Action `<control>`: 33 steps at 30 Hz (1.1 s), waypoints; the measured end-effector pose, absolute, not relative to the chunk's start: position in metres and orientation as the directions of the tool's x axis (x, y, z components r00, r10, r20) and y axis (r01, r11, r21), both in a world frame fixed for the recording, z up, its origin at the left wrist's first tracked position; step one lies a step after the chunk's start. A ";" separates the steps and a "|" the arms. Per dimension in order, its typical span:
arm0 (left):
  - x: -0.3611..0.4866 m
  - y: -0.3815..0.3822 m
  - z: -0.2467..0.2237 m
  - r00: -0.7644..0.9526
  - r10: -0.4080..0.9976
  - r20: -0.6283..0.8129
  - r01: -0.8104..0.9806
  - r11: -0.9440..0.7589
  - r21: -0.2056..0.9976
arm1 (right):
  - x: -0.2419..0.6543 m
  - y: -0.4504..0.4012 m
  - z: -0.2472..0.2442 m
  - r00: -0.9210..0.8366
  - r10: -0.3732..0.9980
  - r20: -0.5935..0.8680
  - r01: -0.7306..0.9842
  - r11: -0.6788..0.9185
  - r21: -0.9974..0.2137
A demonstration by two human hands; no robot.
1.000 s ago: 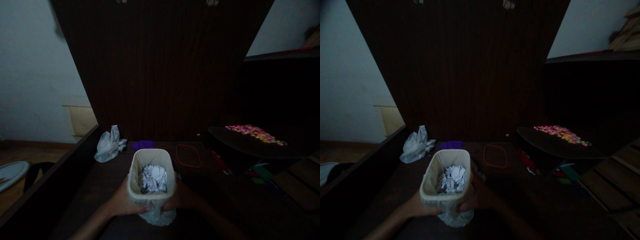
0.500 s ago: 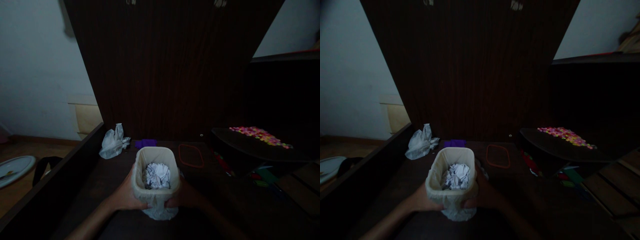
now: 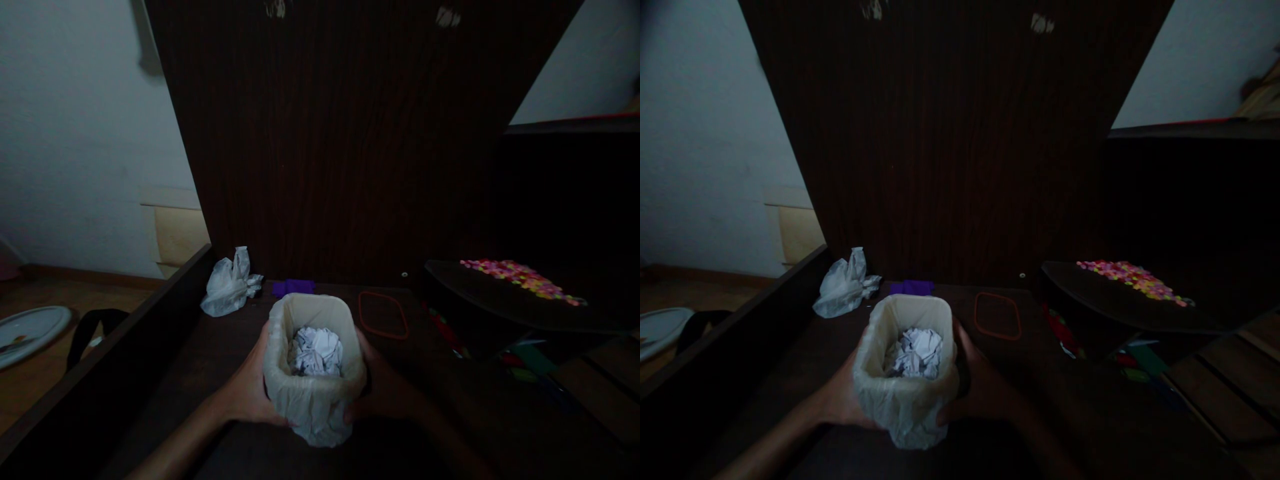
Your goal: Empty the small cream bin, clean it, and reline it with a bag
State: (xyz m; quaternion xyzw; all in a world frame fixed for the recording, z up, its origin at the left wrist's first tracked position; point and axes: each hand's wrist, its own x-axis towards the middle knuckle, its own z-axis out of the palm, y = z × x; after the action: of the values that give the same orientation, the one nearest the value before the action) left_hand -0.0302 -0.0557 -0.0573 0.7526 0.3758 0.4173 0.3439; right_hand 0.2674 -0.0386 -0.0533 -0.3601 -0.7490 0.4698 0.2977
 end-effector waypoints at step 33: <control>-0.061 -0.045 -0.047 0.577 0.768 0.279 0.459 -0.588 0.666 | 0.287 -0.019 -0.080 -0.215 0.903 0.373 0.757 0.395 -0.521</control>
State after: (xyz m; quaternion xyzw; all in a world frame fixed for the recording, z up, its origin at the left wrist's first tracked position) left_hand -0.0610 -0.0451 -0.0469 0.8450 0.3629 0.2824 0.2729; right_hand 0.2867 -0.0191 -0.0801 -0.5381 -0.7710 0.1137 0.3211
